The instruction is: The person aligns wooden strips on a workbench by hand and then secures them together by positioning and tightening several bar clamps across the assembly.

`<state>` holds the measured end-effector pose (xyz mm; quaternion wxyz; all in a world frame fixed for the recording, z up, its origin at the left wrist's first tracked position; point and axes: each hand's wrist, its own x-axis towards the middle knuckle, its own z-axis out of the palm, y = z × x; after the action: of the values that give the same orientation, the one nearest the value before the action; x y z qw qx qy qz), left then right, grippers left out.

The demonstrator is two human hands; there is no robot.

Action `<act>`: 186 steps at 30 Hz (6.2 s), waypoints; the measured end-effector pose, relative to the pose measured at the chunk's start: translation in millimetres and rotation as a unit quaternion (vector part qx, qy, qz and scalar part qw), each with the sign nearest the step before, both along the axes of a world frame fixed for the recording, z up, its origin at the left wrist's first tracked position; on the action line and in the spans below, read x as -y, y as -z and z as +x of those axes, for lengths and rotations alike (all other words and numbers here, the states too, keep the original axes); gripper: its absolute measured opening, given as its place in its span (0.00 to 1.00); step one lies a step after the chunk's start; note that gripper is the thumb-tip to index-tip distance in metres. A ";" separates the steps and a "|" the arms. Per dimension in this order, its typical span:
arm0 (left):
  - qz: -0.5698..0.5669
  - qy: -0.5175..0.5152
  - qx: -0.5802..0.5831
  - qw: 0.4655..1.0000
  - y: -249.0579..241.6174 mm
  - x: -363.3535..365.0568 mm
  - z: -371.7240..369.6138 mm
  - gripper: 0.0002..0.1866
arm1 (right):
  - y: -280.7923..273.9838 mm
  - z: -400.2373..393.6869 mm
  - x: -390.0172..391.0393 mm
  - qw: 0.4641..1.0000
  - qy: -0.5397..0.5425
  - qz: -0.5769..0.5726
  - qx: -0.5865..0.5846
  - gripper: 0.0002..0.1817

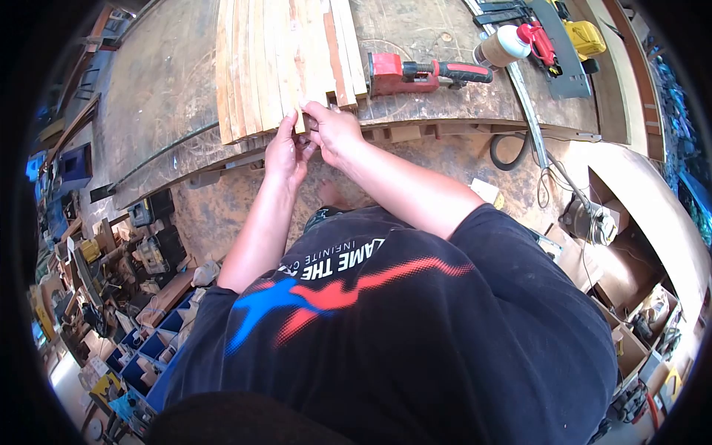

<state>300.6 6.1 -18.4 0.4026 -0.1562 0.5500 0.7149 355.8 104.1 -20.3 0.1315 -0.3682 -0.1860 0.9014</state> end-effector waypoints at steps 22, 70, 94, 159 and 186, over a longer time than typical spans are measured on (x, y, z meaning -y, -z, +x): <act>0.031 0.079 0.039 0.996 6.1 25.2 -14.5 0.44 | 15.3 60.1 -30.2 0.993 -0.045 0.091 0.068 0.31; 0.070 -0.162 0.033 0.984 -17.0 -47.9 5.1 0.22 | -3.2 10.3 -40.3 0.990 0.028 0.120 0.069 0.18; 0.073 -0.166 0.018 0.983 -20.1 -49.8 7.0 0.20 | 3.0 12.6 -35.6 0.991 0.064 0.106 0.042 0.21; -0.246 0.312 -0.775 0.491 -93.7 82.9 -53.1 0.46 | -110.5 36.0 -47.2 0.694 -0.385 0.606 0.051 0.31; -0.069 0.061 -0.349 0.933 -15.4 -39.3 -386.2 0.36 | -92.6 -133.0 -170.6 0.591 -0.212 0.653 0.423 0.40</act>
<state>-85.6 45.4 -3.0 0.2163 0.1093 0.7121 0.6589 222.8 274.7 72.3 0.0489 -0.4737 -0.8324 0.2833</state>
